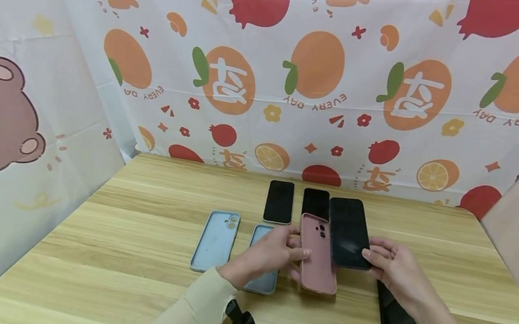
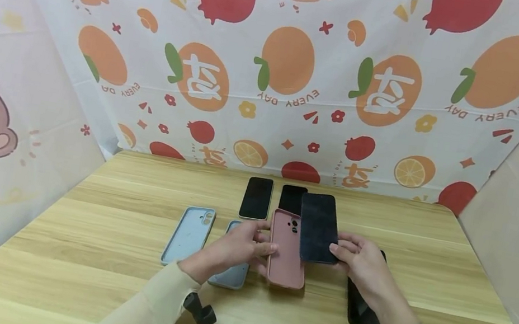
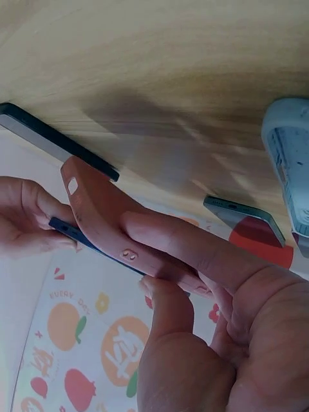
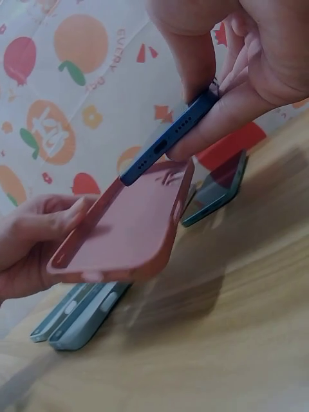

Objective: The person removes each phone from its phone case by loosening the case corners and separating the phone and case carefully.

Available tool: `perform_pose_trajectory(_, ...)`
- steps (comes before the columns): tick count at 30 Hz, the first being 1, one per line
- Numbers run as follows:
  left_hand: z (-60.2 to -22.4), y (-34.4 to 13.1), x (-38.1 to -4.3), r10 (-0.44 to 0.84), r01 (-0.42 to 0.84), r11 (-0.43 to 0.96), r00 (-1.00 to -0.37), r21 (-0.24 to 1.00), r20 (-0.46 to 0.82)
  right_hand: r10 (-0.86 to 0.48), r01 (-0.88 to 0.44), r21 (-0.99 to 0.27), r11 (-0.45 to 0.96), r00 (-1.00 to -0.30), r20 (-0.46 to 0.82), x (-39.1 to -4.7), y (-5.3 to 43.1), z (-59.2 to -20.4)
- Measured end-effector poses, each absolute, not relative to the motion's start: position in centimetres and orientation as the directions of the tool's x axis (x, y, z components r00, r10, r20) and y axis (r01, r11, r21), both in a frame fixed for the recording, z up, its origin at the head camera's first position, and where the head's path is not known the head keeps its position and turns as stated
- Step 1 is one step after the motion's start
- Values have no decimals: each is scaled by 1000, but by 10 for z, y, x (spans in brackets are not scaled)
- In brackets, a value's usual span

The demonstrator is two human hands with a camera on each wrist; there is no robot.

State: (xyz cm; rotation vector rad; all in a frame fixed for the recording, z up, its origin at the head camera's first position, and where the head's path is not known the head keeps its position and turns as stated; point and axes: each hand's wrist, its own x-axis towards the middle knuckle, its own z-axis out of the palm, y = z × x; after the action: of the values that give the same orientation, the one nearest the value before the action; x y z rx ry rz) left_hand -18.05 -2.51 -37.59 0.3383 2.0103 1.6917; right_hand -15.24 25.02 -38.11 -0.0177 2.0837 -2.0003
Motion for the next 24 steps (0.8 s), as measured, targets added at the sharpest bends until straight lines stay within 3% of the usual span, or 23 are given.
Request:
perform_pose_trajectory(12, -382, -25, -178, 503, -136, 265, -825, 955, -257, -156, 137, -977, 166, -974, -163, -191, 258, -386)
perform_pose_trajectory(24, -389, -21, -173, 511, 16, 400, -834, 917, -209, -130, 156, -950, 272, -972, -197, -220, 256, -395)
